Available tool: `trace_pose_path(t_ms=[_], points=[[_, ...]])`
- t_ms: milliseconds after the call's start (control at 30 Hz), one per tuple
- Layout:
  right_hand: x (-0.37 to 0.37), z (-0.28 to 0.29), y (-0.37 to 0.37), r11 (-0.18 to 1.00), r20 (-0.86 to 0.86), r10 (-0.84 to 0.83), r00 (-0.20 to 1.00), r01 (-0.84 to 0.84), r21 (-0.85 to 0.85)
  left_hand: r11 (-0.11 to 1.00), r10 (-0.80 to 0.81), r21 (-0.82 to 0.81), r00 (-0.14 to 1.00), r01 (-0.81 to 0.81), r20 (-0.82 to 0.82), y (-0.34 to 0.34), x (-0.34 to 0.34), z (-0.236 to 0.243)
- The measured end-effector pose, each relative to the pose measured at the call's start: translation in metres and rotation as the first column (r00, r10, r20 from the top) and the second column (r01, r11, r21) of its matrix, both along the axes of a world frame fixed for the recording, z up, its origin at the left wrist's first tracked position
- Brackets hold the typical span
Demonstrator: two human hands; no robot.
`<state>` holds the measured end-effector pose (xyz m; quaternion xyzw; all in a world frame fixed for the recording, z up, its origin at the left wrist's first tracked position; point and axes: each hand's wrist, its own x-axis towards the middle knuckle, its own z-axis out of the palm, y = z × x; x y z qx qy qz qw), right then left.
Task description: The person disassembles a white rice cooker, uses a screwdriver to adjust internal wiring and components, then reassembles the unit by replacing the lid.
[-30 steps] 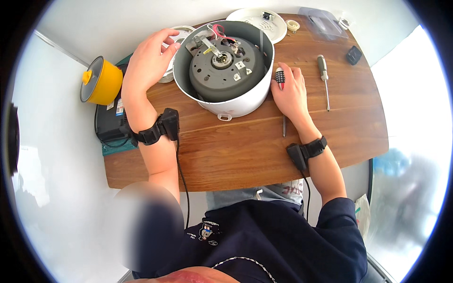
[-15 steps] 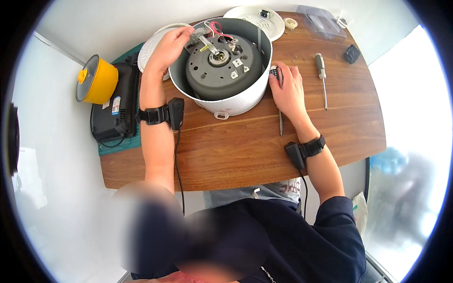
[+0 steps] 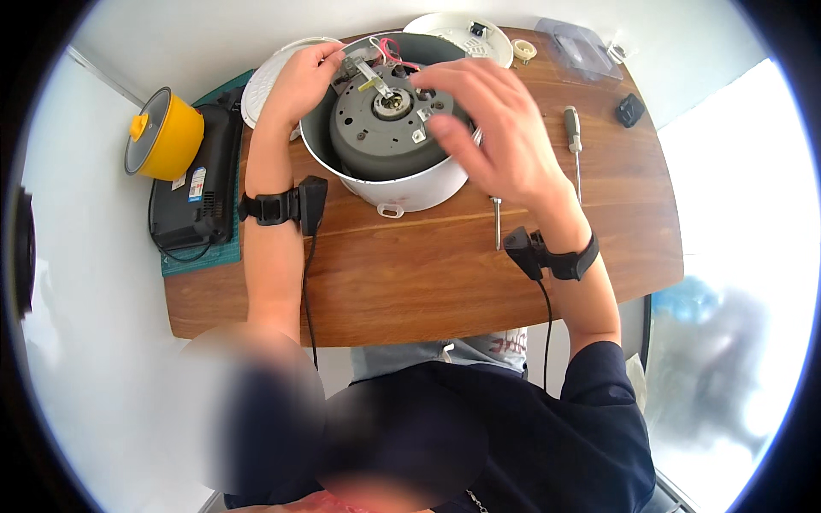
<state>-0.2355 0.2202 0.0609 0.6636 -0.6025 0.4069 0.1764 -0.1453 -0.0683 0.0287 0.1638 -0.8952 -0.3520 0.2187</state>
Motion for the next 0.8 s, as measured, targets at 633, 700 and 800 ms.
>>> trace_pose_path(t_ms=[633,700,800], points=[[0.005,-0.008,-0.022,0.984,-0.207,-0.043,0.977,0.078,0.163,0.998,-0.026,-0.053,0.999,0.024,-0.034,-0.001,-0.004,-0.006],[0.005,-0.008,-0.021,0.981,-0.211,-0.043,0.976,0.081,0.174,0.998,-0.022,-0.065,0.999,0.020,-0.033,-0.001,-0.003,-0.006],[0.005,-0.007,-0.020,0.977,-0.211,-0.054,0.976,0.095,0.189,0.999,0.008,-0.036,1.000,-0.008,-0.001,0.002,-0.002,-0.002]])
